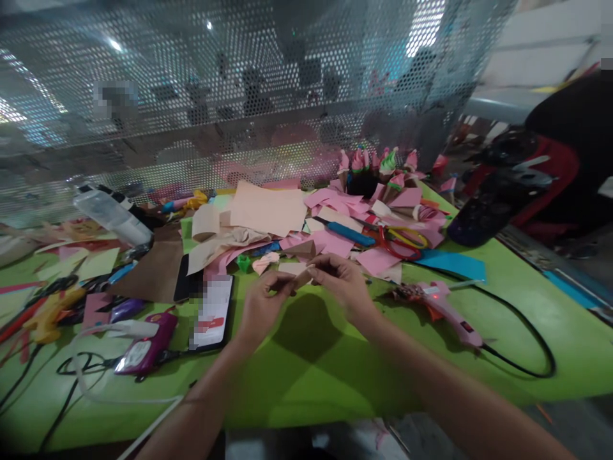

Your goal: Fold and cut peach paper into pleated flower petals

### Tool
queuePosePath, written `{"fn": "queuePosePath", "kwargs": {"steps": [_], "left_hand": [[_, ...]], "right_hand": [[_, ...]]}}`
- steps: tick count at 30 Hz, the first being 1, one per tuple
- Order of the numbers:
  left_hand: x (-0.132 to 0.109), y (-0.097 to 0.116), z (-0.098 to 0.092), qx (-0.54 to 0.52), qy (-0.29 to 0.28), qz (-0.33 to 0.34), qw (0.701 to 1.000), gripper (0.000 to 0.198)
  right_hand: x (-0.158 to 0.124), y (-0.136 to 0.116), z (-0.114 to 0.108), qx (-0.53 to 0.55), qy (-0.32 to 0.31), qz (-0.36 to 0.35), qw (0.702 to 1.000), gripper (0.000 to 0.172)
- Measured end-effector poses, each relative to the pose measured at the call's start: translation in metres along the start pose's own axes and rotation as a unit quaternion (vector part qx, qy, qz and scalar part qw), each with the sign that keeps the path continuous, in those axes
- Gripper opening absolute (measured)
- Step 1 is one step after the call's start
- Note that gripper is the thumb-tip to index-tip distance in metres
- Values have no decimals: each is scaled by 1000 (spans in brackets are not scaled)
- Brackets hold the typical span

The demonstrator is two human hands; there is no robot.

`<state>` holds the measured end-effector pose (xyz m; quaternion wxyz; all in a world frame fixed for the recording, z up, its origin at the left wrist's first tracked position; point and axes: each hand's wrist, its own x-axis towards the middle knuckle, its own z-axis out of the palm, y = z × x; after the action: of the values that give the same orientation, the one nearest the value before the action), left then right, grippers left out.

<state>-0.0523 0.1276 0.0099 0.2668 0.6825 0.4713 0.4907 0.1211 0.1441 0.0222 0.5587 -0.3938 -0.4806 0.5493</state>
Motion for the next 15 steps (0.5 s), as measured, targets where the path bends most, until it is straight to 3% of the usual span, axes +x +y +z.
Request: {"fn": "queuePosePath", "kwargs": {"steps": [15], "left_hand": [[1, 0, 0, 46, -13, 22, 999, 13]], "right_hand": [[1, 10, -3, -27, 9, -5, 1000, 30]]}}
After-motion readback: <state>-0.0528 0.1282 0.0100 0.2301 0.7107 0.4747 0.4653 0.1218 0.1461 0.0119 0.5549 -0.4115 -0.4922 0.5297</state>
